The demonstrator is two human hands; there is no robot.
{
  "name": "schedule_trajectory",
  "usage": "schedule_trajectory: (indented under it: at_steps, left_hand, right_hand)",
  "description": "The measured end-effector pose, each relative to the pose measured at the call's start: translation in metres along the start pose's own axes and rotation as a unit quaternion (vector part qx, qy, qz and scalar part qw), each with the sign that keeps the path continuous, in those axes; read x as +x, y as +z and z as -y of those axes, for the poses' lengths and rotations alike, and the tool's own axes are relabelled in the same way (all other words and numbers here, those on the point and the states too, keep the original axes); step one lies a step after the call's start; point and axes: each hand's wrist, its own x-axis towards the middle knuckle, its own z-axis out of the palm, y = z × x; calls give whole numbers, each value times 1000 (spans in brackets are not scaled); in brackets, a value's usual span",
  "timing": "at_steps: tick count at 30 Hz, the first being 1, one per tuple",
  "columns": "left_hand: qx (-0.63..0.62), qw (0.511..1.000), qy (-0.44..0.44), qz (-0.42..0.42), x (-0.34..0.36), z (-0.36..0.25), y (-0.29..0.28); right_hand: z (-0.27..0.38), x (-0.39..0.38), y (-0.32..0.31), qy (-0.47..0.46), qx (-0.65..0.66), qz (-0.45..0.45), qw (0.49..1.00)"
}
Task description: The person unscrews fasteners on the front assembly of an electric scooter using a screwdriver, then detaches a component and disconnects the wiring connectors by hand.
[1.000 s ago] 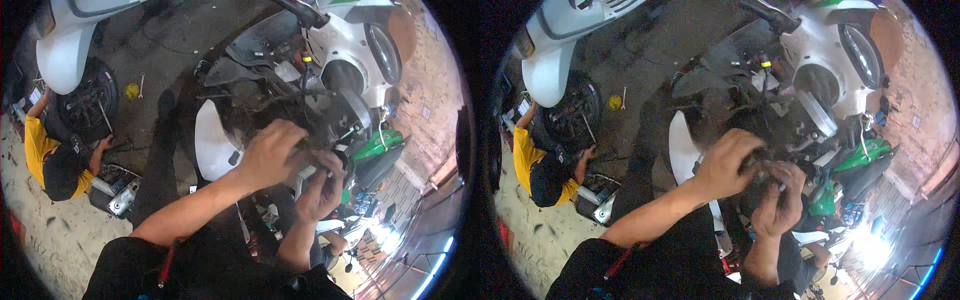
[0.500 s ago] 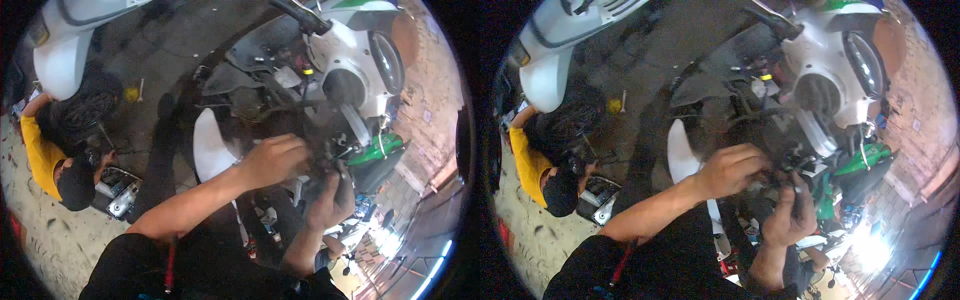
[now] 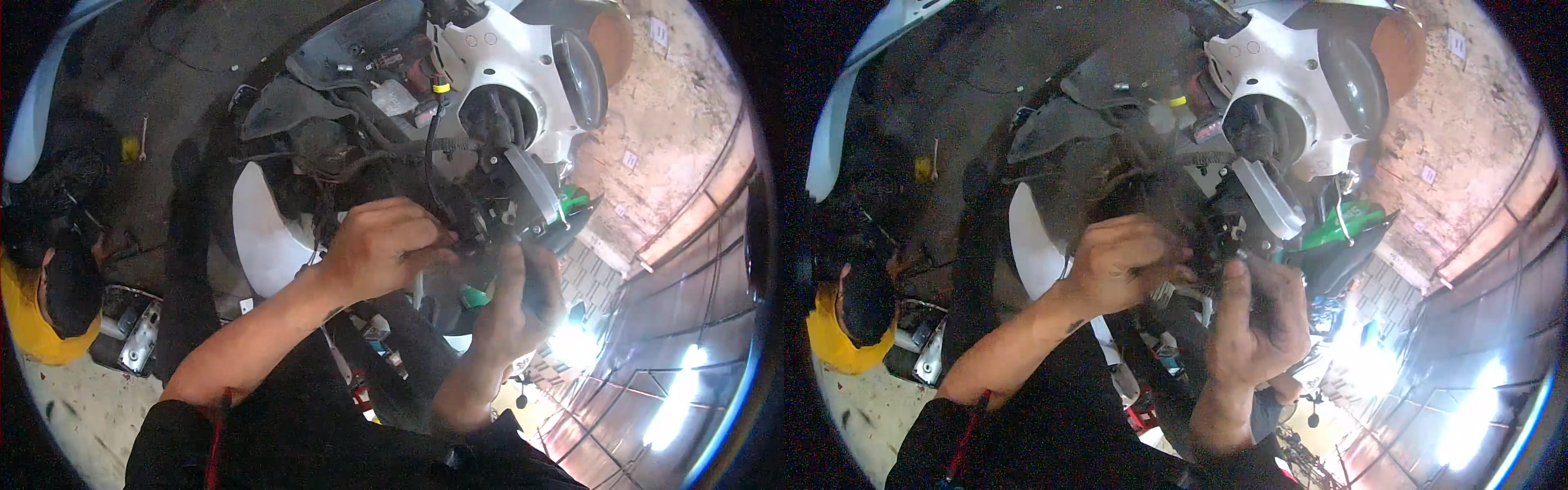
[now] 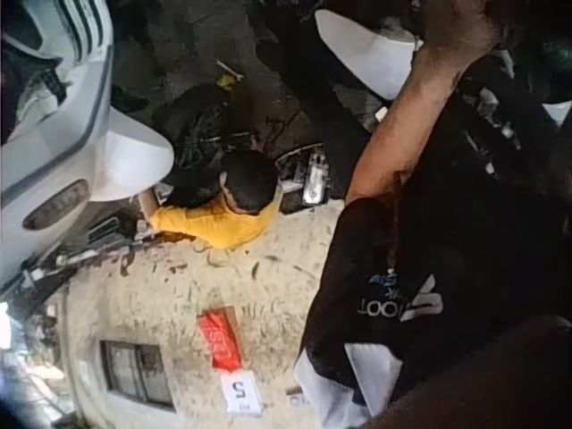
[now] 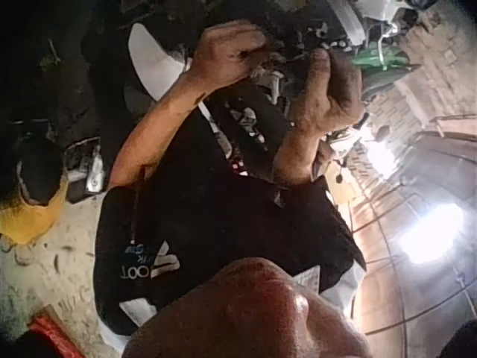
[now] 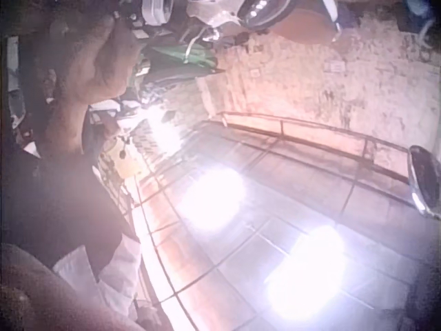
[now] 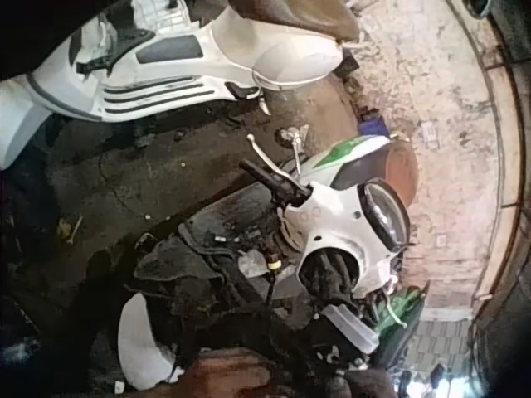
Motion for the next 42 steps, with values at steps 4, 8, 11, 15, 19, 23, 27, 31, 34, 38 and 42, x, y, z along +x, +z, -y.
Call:
schedule_trajectory:
  at_steps: [4,8,11,15,19,23,27,31,34,38,42]
  left_hand:
    - [-19,999,-32,25,2,1,-3]
    - [-43,997,-56,41,6,-1,-1]
    - [-40,997,-57,38,5,-3,1]
    - [-64,995,-71,28,6,-8,-1]
    - [-44,995,-83,29,4,-10,0]
    - [-6,992,-124,10,4,-20,6]
    - [0,995,-97,-14,0,-16,10]
    - [-23,996,-89,-5,3,-17,7]
    - [-27,996,-60,-53,7,-17,11]
    - [-27,995,-73,-59,9,-22,14]
    - [-24,995,-73,-60,9,-19,15]
  right_hand:
    - [8,1,0,79,28,11,996]
    - [8,3,-5,133,-12,10,991]
    - [11,2,1,116,-22,-16,993]
    - [9,-4,14,57,-30,-65,996]
    - [17,1,10,75,-80,-41,993]
    - [-5,-6,3,111,20,-59,992]
    - [5,-11,19,74,1,-88,993]
    - [-2,-11,18,75,3,-93,993]
    - [-3,-11,18,108,113,-135,978]
    - [-8,-8,6,69,46,-78,993]
    - [-12,-6,5,31,18,-50,998]
